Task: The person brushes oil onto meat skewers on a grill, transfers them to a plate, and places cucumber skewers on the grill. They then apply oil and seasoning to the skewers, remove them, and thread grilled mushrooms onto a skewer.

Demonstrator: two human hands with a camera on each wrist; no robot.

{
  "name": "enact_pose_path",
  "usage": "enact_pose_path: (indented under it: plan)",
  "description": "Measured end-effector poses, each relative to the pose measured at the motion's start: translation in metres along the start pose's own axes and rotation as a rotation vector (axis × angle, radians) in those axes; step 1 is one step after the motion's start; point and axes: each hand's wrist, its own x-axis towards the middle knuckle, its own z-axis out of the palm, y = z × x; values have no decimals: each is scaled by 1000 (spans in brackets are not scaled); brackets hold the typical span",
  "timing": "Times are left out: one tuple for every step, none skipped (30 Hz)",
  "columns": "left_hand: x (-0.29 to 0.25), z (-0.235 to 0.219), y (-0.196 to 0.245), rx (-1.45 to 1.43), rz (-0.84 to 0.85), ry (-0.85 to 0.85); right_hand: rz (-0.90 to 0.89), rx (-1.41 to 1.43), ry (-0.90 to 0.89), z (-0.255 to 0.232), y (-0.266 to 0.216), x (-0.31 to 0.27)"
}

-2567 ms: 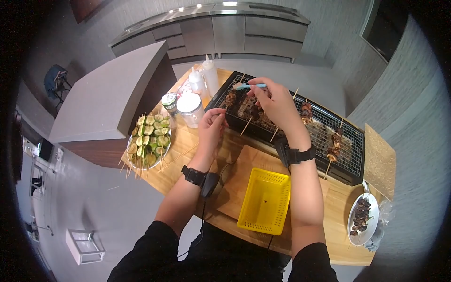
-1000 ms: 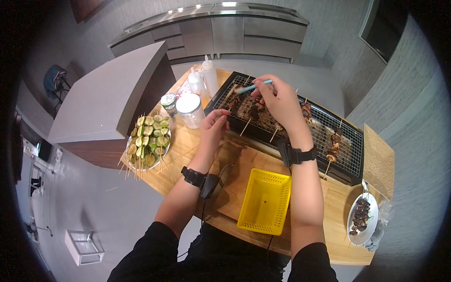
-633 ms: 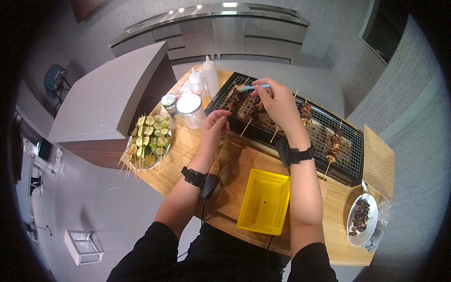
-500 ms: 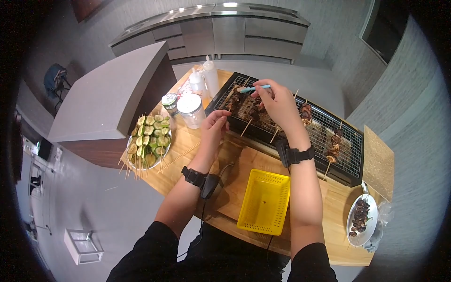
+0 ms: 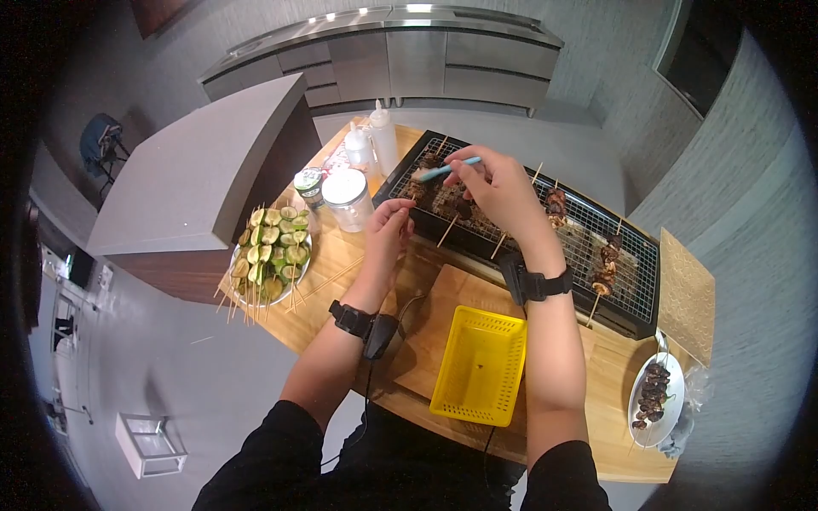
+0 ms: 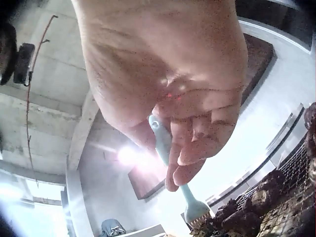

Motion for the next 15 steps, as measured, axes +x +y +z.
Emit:
enact_pose_path:
  plan:
    - [0, 0, 0, 4, 4, 0, -7, 7, -30, 1, 0, 0]
    - [0, 0, 1, 9, 7, -1, -9, 16, -29, 1, -1, 0]
    - [0, 0, 1, 3, 8, 1, -10, 26, -27, 2, -2, -1]
    - [0, 0, 0, -3, 9, 3, -12, 35, -26, 3, -4, -1]
    - [0, 0, 0, -9, 10, 4, -11, 32, -40, 3, -3, -1]
    - [0, 0, 0, -5, 8, 8, -10, 29, -55, 3, -2, -1]
    - [1, 0, 0, -1, 6, 11, -10, 26, -70, 3, -2, -1]
    - [1, -1, 0, 3, 3, 14, -19, 37, -61, 4, -3, -1]
    - [1, -1, -1, -4, 10, 12, -27, 47, -53, 4, -3, -1]
    - [2, -1, -2, -11, 17, 9, -35, 57, -44, 4, -4, -1]
    - [3, -1, -2, -19, 24, 7, -30, 55, -60, 4, -3, -1]
    - [3, -2, -3, -19, 24, 9, -25, 54, -75, 2, -2, -2]
    - [3, -2, -3, -18, 25, 12, -20, 52, -91, 2, 0, -2]
    - [3, -1, -2, -17, 25, 14, -30, 57, -65, 1, 3, -1]
    - [2, -1, -1, -16, 21, 22, -40, 62, -39, 1, 6, 1]
